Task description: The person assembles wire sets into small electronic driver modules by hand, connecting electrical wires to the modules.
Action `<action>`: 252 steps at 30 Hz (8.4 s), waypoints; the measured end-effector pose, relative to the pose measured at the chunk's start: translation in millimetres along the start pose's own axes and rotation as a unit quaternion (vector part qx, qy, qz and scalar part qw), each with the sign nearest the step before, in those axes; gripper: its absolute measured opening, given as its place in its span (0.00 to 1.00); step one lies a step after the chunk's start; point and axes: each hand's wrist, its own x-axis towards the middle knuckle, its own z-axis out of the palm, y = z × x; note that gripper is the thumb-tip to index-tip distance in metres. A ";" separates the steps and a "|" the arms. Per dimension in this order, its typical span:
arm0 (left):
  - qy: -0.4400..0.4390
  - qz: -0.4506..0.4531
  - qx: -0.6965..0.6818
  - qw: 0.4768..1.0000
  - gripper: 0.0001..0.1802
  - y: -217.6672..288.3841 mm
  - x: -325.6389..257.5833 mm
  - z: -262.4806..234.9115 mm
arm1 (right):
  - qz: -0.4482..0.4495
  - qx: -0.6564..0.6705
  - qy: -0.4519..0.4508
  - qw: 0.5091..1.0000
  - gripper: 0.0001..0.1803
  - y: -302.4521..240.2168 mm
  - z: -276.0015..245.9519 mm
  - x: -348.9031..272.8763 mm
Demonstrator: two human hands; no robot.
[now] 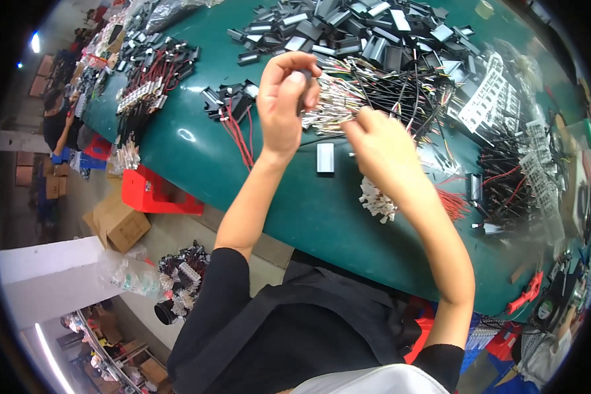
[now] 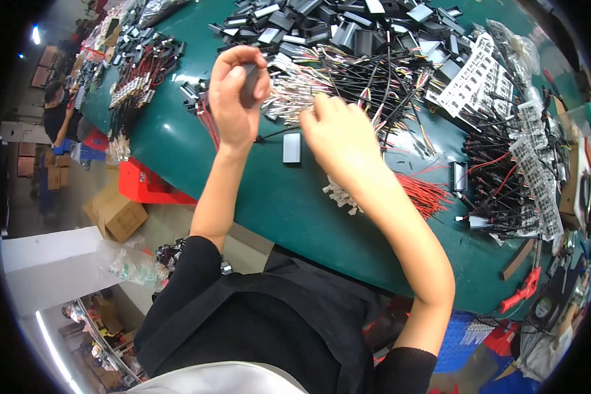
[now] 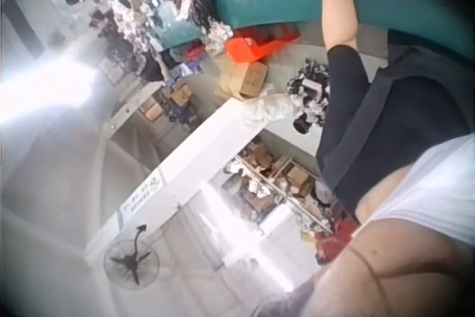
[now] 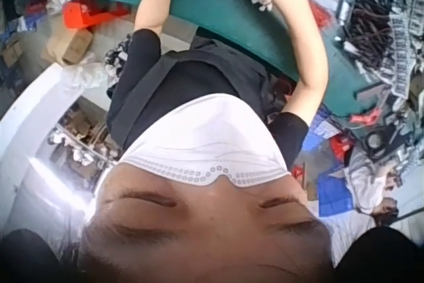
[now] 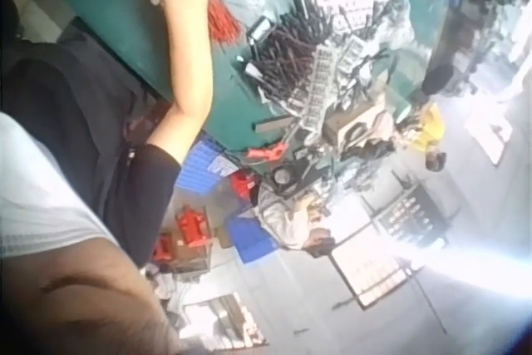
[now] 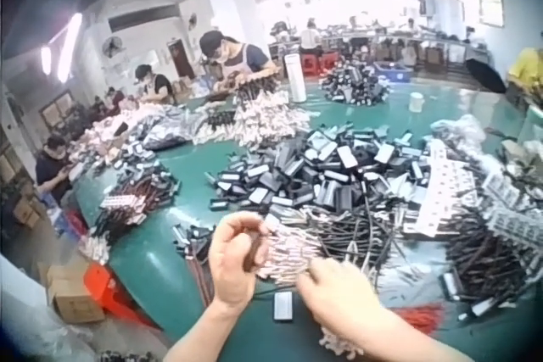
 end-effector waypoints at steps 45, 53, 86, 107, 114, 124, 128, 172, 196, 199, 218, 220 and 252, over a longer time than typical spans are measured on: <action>-0.353 -0.291 0.116 0.882 0.19 -5.7 -38.9 35.6 | 0.160 0.421 0.143 0.881 0.14 17.7 -42.2 -71.8; -0.395 -0.192 0.225 0.870 0.23 -6.7 -46.8 51.0 | 0.194 0.563 0.316 0.739 0.11 -2.0 -55.6 -76.1; -0.325 0.170 0.279 0.887 0.24 -6.7 -39.9 40.7 | 0.103 0.197 0.190 0.956 0.25 -0.8 -52.2 -75.6; -0.031 -0.102 -0.294 0.950 0.07 27.3 -14.2 -0.7 | 0.100 0.405 -0.039 0.908 0.13 -6.2 -53.1 -72.1; 0.013 -0.131 -0.107 0.986 0.17 30.6 -4.5 2.8 | 0.247 0.082 0.031 0.965 0.07 48.9 -45.2 -93.0; -0.293 -0.025 0.571 0.767 0.14 0.2 -33.5 15.7 | 0.226 0.101 0.068 0.967 0.03 53.8 -34.6 -90.4; -0.355 -0.006 0.583 0.730 0.12 -8.2 -35.1 24.5 | 0.218 0.115 0.084 0.965 0.04 53.1 -46.3 -88.9; -0.081 0.027 0.395 0.915 0.12 -10.2 1.6 30.5 | 0.213 0.228 0.329 0.891 0.06 20.3 -64.4 -75.8; -0.158 -0.200 0.150 0.955 0.08 5.3 -21.8 41.3 | 0.143 0.155 0.334 0.919 0.11 3.9 -48.5 -72.8; -0.162 -0.192 0.160 0.955 0.08 7.4 -22.5 42.6 | 0.143 0.149 0.331 0.921 0.11 5.2 -49.0 -73.4; -0.159 -0.206 0.156 0.953 0.09 3.2 -30.4 52.2 | 0.164 0.253 0.277 0.912 0.14 1.9 -45.5 -75.4; -0.163 -0.200 0.140 0.956 0.09 -1.2 -34.1 53.6 | 0.169 0.271 0.273 0.907 0.20 -3.0 -45.1 -74.1; 0.116 0.026 -0.096 0.988 0.11 31.5 12.0 0.0 | 0.025 0.123 0.037 0.991 0.17 -38.1 -19.8 -59.8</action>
